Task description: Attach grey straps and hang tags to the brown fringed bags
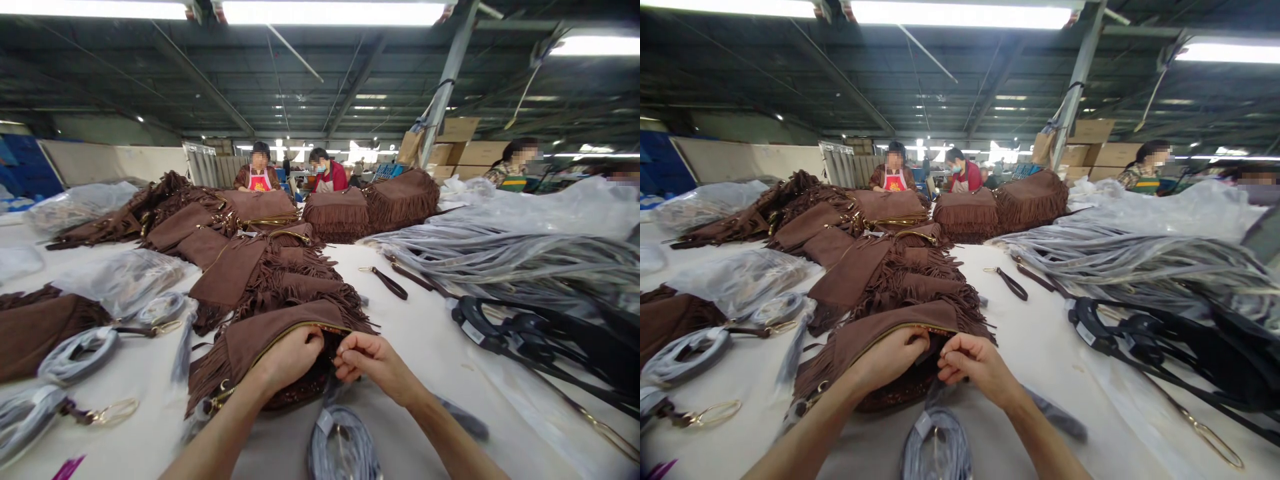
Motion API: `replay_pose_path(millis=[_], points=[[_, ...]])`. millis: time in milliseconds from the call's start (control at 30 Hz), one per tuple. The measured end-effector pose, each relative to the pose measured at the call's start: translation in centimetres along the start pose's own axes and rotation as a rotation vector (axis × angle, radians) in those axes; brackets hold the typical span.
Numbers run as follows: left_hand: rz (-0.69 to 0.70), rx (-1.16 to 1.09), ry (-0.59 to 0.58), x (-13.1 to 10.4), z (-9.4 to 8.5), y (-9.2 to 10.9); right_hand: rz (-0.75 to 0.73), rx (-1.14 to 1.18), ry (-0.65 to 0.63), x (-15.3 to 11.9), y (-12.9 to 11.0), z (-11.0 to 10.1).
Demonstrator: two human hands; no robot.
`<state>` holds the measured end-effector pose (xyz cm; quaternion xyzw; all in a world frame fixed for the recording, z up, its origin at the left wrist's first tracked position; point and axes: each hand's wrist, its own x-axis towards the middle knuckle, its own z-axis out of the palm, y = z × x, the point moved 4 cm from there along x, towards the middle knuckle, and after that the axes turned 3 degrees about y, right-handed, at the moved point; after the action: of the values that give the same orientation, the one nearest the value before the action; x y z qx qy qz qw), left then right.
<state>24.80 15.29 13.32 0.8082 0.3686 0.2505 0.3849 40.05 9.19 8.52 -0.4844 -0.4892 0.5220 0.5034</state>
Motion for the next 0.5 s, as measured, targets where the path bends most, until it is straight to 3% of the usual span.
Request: replay_pose_path(millis=[167,300,500], points=[[-0.22,-0.426,-0.068,0.7,2.2,-1.9,-0.045,-0.071,0.043,0.0,-0.2,0.0],[-0.309,-0.647,-0.17,0.8,3.5,-2.8,-0.049,-0.12,0.059,0.1,0.0,0.0],[-0.29,-0.707,-0.163,0.9,3.2,-3.1,-0.093,-0.183,0.065,0.0,-0.3,-0.1]])
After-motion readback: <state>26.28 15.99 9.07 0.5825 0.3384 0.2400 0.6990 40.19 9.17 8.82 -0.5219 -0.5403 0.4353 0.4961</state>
